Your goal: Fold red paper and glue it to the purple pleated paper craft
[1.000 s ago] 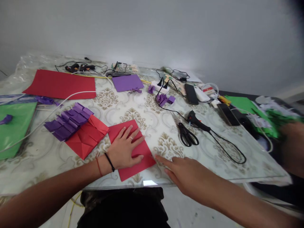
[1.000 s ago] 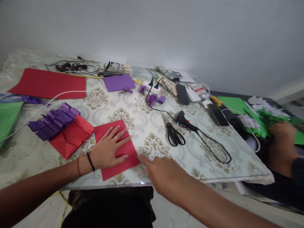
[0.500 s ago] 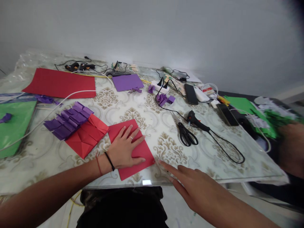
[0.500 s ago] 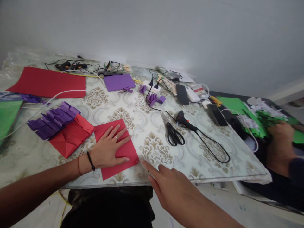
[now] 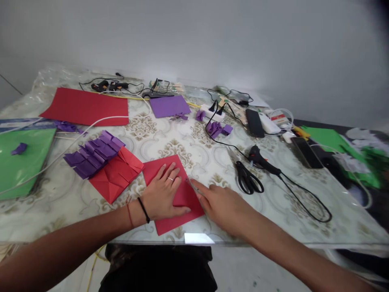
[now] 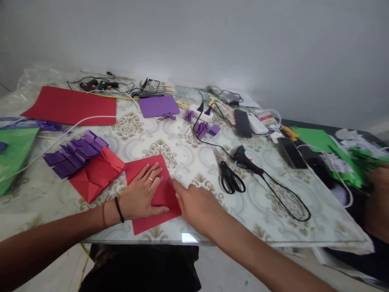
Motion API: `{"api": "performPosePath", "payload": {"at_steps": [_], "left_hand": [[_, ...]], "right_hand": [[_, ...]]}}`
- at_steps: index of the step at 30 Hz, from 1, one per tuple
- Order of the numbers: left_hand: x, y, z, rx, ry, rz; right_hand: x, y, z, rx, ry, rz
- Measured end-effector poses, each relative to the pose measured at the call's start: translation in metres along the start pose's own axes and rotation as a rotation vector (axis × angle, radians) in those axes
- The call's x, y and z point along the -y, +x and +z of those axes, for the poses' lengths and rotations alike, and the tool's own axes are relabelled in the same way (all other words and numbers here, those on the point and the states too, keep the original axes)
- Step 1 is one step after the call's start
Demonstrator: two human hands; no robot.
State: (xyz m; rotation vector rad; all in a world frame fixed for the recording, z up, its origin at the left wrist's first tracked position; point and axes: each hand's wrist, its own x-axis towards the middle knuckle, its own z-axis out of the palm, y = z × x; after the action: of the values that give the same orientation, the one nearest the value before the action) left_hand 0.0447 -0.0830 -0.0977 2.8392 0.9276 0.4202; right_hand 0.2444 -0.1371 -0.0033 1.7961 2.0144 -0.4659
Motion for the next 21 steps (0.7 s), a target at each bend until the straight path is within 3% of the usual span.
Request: {"api": "performPosePath", "payload": {"at_steps": [12,17,21], "left_hand": [[0.001,0.000,0.001,-0.018,-0.001,0.012],[0.001,0.000,-0.011,0.065,-0.018,-0.002],[-0.004,-0.003,-0.032,0.096,-0.027,0.004]], "right_hand": [[0.005,0.073,-0.041,-0.121,0.071,-0.009],[-0.007,0.097,-0.036,-0.248,0.102,0.000],[-0.025,0.095,-0.028,-0.374,0.100,0.012]]}}
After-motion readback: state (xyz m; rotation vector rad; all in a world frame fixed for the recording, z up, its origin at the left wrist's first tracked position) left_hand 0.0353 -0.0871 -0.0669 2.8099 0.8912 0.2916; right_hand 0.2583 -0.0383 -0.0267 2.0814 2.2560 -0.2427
